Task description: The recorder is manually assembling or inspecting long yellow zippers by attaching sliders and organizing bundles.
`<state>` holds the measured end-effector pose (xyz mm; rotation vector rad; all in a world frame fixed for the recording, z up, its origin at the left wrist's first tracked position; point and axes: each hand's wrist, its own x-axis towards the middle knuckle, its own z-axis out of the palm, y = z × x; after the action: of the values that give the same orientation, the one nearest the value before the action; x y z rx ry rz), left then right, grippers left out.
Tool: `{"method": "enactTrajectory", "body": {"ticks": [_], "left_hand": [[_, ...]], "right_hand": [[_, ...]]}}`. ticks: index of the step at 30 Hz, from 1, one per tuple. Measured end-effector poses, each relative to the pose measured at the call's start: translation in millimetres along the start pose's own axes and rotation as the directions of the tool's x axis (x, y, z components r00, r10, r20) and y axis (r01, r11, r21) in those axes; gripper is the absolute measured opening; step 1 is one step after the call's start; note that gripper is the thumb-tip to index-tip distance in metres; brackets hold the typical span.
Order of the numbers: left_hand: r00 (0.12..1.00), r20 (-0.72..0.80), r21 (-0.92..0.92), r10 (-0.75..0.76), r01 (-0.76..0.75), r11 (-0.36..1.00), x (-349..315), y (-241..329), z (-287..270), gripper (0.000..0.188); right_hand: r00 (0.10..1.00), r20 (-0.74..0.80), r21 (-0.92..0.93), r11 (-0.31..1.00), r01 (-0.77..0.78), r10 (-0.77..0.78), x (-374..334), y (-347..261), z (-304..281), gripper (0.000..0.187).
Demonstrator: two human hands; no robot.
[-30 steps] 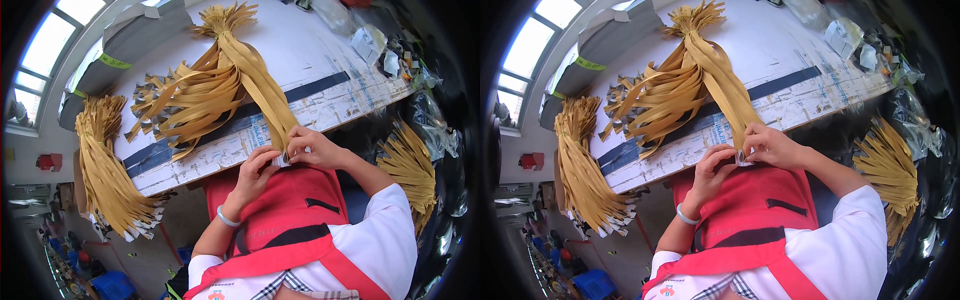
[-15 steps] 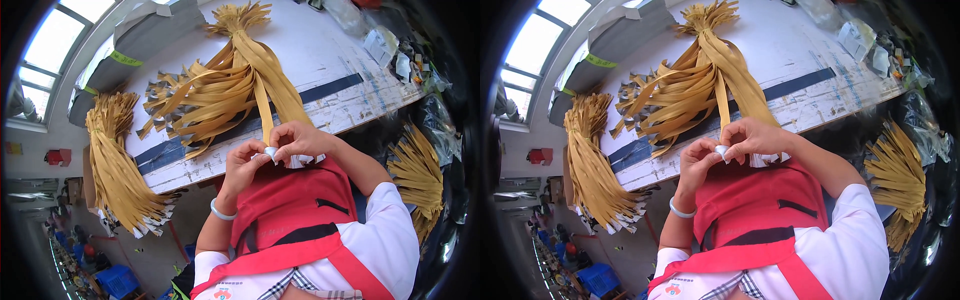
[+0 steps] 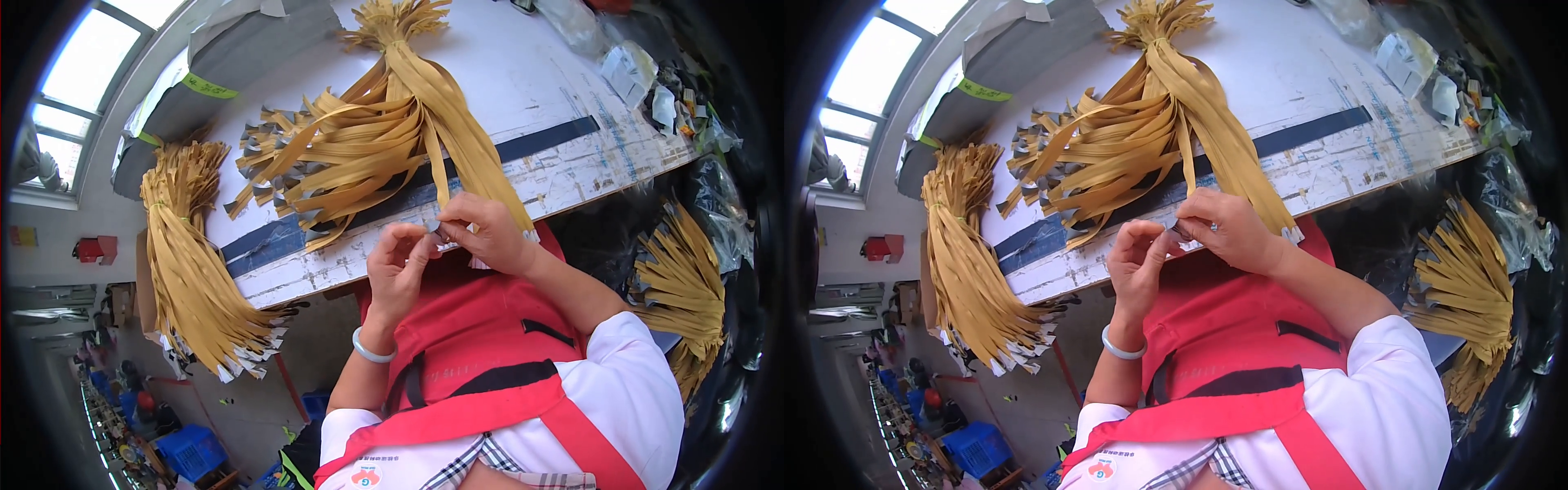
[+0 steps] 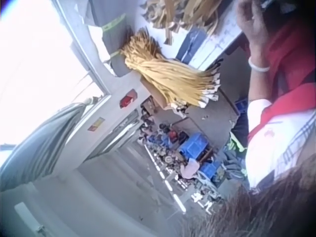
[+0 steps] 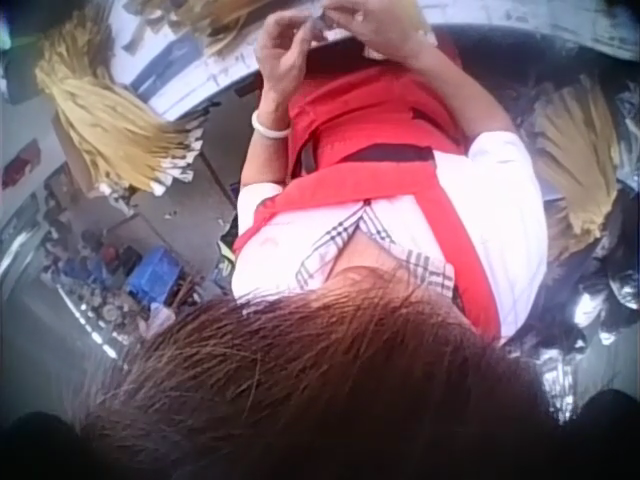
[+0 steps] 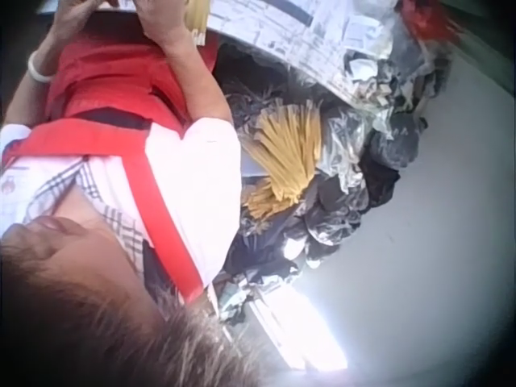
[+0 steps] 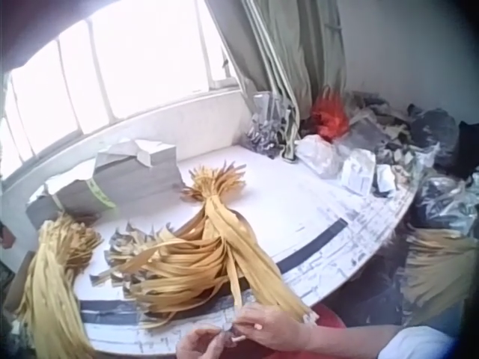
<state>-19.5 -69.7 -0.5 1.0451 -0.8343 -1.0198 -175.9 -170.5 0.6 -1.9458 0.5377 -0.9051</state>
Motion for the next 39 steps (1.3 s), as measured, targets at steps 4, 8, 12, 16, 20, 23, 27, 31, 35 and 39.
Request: {"method": "enactTrajectory", "body": {"ticks": [4,8,12,16,20,23,27,31,35,39], "left_hand": [[0.97,0.18,0.314,0.166,-0.216,0.925,10,4,-18,0.015],[0.934,0.29,0.546,0.21,-0.342,0.765,6,3,-28,0.007],[0.94,0.279,0.569,0.199,-0.328,0.754,-8,-8,-25,0.011],[0.924,-0.056,0.534,0.378,-0.292,0.794,8,37,-74,0.011],[0.787,-0.539,0.341,0.301,-0.123,0.932,21,50,-165,0.014],[0.74,-0.566,0.397,0.363,-0.142,0.907,9,33,-153,0.015],[0.972,-0.198,0.388,0.123,-0.038,0.921,-10,-12,-101,0.01],[0.988,0.152,0.494,0.024,-0.097,0.864,-18,-36,-40,0.011],[0.944,0.329,0.368,0.004,-0.132,0.921,-31,-35,9,0.024],[0.903,0.371,0.315,0.216,-0.341,0.886,-36,-32,26,0.033]], "right_hand": [[0.999,-0.006,0.171,0.984,0.043,-0.042,-2,-3,2,0.008],[0.933,0.09,0.364,0.861,-0.355,0.347,-10,-12,2,0.01],[0.955,0.082,0.243,0.924,-0.295,0.284,-20,-12,8,0.012],[0.796,-0.398,0.296,0.885,-0.359,0.456,-25,35,-58,0.018],[0.8,-0.26,0.111,0.839,-0.532,0.541,-50,27,-92,0.014],[0.887,-0.06,-0.353,0.821,-0.449,0.459,-71,21,-87,0.018],[0.848,-0.06,-0.722,0.564,-0.401,0.526,-92,29,-76,0.028],[0.772,0.021,-0.197,0.76,-0.619,0.635,-101,45,-83,0.021],[0.598,0.313,0.515,0.397,-0.76,0.738,-79,9,-80,0.02],[0.638,0.4,0.623,0.315,-0.716,0.658,-79,6,-36,0.019]]}}
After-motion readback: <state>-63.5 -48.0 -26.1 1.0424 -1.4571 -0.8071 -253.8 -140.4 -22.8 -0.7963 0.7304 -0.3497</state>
